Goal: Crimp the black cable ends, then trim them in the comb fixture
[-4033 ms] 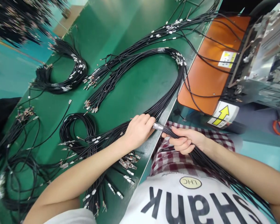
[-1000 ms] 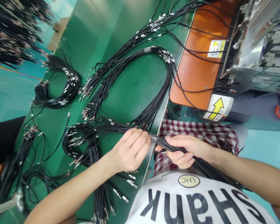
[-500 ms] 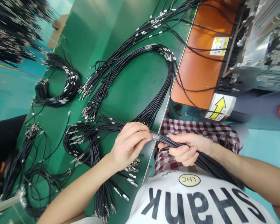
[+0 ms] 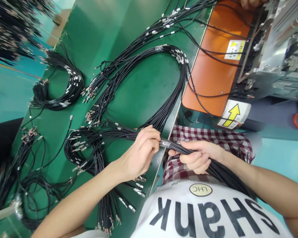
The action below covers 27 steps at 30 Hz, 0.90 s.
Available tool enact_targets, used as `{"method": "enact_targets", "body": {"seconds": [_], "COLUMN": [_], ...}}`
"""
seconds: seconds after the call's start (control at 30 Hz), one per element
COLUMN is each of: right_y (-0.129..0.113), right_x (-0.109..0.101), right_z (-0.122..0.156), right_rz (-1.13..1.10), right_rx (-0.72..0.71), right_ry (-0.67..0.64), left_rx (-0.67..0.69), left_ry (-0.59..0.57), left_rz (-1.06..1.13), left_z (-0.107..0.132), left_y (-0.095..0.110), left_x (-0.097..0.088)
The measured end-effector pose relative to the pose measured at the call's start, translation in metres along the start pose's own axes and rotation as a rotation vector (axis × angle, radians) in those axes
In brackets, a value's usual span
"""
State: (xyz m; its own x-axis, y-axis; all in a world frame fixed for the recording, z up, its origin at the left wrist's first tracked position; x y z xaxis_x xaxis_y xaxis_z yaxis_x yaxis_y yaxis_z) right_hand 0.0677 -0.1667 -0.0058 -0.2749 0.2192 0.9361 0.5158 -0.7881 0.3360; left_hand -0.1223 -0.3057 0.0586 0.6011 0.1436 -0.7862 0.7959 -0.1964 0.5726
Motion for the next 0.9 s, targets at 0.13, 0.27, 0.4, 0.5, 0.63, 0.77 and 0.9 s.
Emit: {"method": "enact_targets", "body": {"seconds": [0.13,0.27,0.4,0.5,0.63,0.77,0.9], "right_y": [-0.008,-0.003,0.015,0.029,0.042,0.052,0.049], "right_x": [-0.005,0.002,0.026,0.041,0.036,0.022,0.026], "right_z": [0.002,0.003,0.008,0.014,0.016,0.018,0.034], "right_rz": [-0.036,0.201,0.815,1.338,1.924,2.280,2.136], "right_rx": [-0.011,-0.076,-0.268,-0.404,-0.608,-0.579,-0.570], "right_ry": [0.033,0.140,0.477,0.734,0.939,0.953,1.001], "left_rx": [-0.072,-0.109,-0.135,-0.159,-0.183,-0.209,-0.190], "left_ry": [0.115,0.047,-0.309,-0.481,-0.514,-0.735,-0.736], "left_rz": [0.011,-0.041,-0.014,0.037,0.156,0.375,0.274], "left_z": [0.006,-0.004,-0.021,-0.028,-0.034,-0.039,-0.032], "left_y": [-0.004,-0.007,-0.005,0.000,-0.006,-0.020,-0.013], "left_x": [-0.003,-0.013,-0.029,-0.034,-0.026,-0.006,0.014]}}
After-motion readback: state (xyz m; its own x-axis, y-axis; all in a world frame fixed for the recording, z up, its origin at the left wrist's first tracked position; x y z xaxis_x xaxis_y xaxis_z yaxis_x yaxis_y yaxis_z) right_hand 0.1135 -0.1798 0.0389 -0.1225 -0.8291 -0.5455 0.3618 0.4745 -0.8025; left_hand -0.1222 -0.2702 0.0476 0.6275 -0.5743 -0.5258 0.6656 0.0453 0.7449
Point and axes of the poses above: each hand's wrist, its own z-axis away from the middle knuckle, its own x-axis out of the palm, y = z × x, the point moved 1 cm from there along -z, towards the middle knuckle, and after that the axes turned 8 degrees about y, right-handed, at the moved point
